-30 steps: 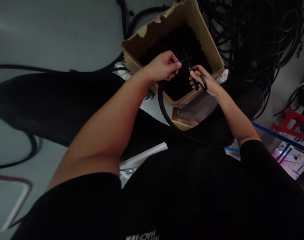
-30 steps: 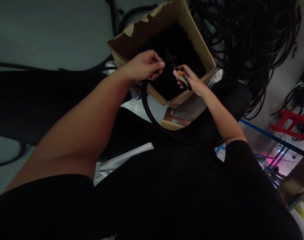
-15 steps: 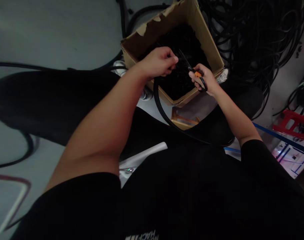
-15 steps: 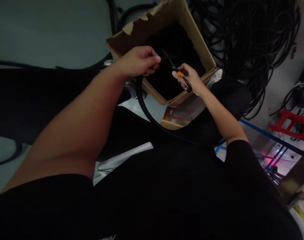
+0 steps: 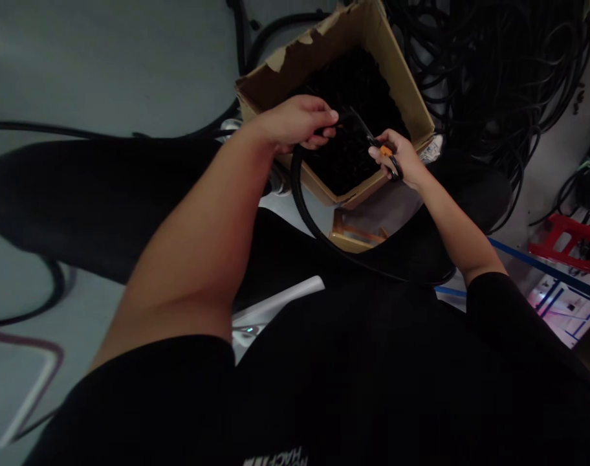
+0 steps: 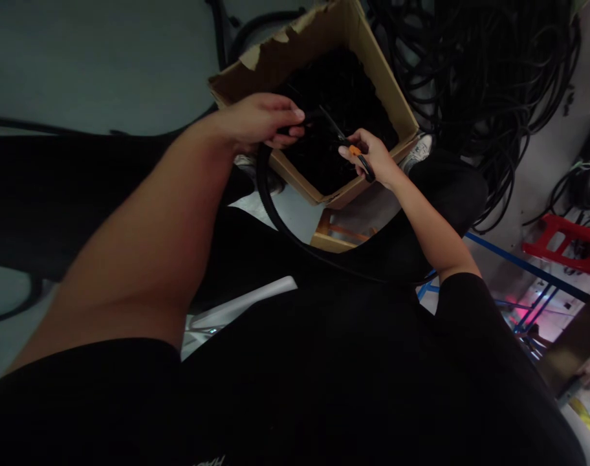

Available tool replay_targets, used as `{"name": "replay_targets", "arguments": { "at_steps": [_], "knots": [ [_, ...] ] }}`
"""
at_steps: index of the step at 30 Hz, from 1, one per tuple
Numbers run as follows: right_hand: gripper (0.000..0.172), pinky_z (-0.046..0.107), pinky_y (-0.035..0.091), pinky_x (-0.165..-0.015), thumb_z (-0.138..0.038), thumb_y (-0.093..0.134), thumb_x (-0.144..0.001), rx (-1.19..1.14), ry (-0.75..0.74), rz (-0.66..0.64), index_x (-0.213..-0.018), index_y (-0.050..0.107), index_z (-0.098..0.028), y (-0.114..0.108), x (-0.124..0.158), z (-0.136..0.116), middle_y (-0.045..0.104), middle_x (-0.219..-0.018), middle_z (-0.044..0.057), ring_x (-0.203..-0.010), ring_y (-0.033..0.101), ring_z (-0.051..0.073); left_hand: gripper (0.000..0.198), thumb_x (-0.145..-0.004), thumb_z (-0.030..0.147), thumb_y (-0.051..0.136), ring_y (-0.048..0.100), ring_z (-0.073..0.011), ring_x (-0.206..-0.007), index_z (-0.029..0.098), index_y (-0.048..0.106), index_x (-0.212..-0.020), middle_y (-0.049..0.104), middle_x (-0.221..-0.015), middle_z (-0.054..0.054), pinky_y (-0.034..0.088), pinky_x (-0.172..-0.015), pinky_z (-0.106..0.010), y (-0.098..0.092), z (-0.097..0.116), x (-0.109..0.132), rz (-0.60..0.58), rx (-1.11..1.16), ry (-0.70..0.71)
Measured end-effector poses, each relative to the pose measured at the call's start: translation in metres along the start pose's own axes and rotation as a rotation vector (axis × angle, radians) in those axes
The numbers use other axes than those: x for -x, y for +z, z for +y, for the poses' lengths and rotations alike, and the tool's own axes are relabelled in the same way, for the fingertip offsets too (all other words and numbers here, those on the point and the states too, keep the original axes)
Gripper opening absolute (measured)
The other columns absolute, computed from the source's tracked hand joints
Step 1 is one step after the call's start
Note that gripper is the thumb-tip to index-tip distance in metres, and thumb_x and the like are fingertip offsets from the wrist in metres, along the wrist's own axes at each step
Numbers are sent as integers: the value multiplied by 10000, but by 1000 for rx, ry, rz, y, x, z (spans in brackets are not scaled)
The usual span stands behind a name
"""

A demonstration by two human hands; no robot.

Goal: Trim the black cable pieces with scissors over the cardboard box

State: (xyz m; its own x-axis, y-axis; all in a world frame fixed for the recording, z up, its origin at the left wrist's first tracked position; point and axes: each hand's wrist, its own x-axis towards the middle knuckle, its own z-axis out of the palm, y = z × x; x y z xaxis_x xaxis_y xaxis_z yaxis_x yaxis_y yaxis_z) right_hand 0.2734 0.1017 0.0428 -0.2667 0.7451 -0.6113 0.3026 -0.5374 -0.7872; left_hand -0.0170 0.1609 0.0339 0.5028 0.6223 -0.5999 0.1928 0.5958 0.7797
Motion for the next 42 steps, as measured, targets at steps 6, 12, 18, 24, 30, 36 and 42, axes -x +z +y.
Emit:
{"name": "replay_targets", "arguments": {
  "at_steps": [6,12,18,24,30,36,42],
  "knots": [
    [786,293,762,-795,-839,1049,-1052,-99,137,-15,-1509,691,-308,7,13,-18,790,-1225,56,-944,811,190,783,-784,1042,1025,450,-230,-751,353,666,-881,642,-658,-9,380,-706,-403,12,3,0,3,-129,120],
    [648,243,744,-764,-734,1054,-1099,-112,128,-27,-1468,721,-318,16,10,-21,811,-1326,67,-910,779,151,800,-739,1112,986,476,-243,-789,373,739,-921,688,-636,4,449,-781,-440,22,6,-4,-14,-173,105],
    [625,268,759,-829,-739,1031,-1112,-5,75,-7,-1423,717,-297,19,8,-22,814,-1332,78,-951,778,169,900,-757,1203,946,479,-235,-754,337,769,-929,630,-636,-13,480,-754,-441,18,-1,-11,-44,-208,138],
    [667,286,767,-863,-809,997,-1114,90,-18,-28,-1459,709,-315,19,-2,-6,751,-1281,52,-1016,795,190,626,-1020,920,951,535,-260,-771,324,768,-956,628,-640,-21,567,-799,-438,15,-9,-15,-30,-270,129],
    [811,326,753,-901,-954,864,-1147,182,-83,-72,-1573,633,-304,13,-20,26,708,-1341,84,-1145,797,230,578,-985,801,1030,581,-257,-815,322,708,-1010,799,-799,-36,544,-838,-427,20,-17,-20,53,-221,141],
    [866,316,693,-729,-1081,771,-1114,142,-93,-11,-1425,580,-295,16,-23,33,639,-1095,11,-892,721,192,721,-953,981,998,523,-234,-747,328,696,-988,710,-693,-9,460,-781,-407,12,-22,-24,50,-202,177],
    [920,331,701,-758,-1080,909,-1002,133,-62,-36,-1357,564,-305,19,-11,5,650,-1104,21,-961,763,224,666,-1065,922,931,485,-219,-719,330,647,-953,728,-769,-47,406,-707,-366,14,-16,-13,14,-195,186]
  ]
}}
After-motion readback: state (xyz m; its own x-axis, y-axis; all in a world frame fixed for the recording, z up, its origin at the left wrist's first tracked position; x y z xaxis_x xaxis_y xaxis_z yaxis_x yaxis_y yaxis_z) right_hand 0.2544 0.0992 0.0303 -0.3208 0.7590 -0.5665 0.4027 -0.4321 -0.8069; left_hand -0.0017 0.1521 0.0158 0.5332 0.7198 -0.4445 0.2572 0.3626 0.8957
